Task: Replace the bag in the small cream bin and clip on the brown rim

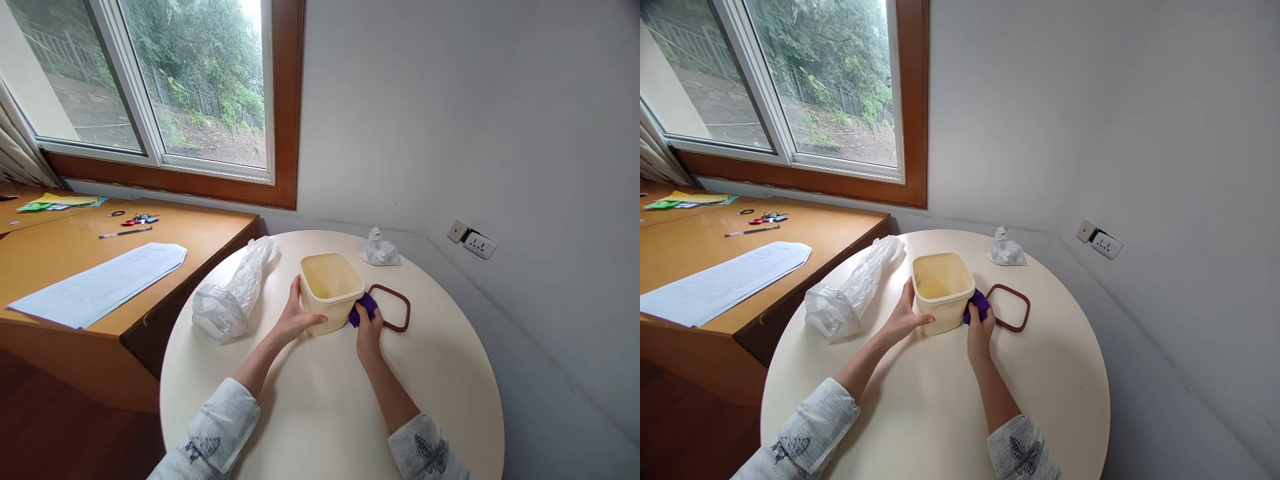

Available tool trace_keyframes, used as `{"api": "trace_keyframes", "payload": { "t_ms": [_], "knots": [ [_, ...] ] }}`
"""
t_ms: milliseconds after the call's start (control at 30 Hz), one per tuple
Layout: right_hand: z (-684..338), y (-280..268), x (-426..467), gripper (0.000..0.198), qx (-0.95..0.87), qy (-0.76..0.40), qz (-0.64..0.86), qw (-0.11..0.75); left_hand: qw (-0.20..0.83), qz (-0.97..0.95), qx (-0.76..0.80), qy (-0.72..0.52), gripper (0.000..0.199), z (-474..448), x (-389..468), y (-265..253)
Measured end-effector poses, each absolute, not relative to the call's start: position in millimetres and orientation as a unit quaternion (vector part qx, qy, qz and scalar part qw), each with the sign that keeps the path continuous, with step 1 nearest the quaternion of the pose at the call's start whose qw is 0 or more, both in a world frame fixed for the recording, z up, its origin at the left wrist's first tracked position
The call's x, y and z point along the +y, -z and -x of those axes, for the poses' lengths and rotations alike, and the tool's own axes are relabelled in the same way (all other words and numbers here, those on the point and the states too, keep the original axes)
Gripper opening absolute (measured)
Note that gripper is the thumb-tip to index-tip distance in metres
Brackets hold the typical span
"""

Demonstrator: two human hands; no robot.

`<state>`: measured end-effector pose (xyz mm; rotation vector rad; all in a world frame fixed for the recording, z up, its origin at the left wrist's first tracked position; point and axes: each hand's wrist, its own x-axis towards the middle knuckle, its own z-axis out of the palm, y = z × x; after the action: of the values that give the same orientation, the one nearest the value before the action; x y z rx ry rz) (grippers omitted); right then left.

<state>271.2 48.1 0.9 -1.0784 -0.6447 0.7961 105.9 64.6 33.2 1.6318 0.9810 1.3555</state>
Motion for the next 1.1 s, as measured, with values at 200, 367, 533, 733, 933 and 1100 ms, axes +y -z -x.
{"api": "trace_keyframes", "payload": {
  "t_ms": [200, 367, 533, 733, 933, 1100],
  "knots": [
    [-275.3, 0.5, 52.2, 0.029, -0.27, -0.363, 0.496, 0.742, 0.422, -0.65, 0.363, -0.517, 0.108, -108.6, 56.2, -43.2],
    [-298.3, -10.3, 60.9, 0.031, -0.222, -0.36, 0.509, 0.75, 0.368, -0.671, 0.363, -0.532, 0.112, -112.2, 53.1, -37.9],
    [-330.0, -49.9, 47.7, 0.035, -0.215, -0.353, 0.475, 0.777, 0.283, -0.719, 0.36, -0.522, 0.113, -114.6, 49.2, -34.2],
    [-344.0, -127.8, 15.5, 0.024, -0.328, -0.439, 0.389, 0.74, 0.257, -0.746, 0.358, -0.499, 0.113, -118.4, 43.3, -37.1],
    [-315.6, -150.7, 20.1, 0.013, -0.538, -0.518, 0.463, 0.478, 0.246, -0.765, 0.339, -0.489, 0.114, -124.9, 31.8, -38.1],
    [-290.0, -117.1, 32.1, 0.022, -0.634, -0.281, 0.576, 0.433, 0.25, -0.769, 0.328, -0.488, 0.112, -125.1, 24.3, -41.5]
  ]
}}
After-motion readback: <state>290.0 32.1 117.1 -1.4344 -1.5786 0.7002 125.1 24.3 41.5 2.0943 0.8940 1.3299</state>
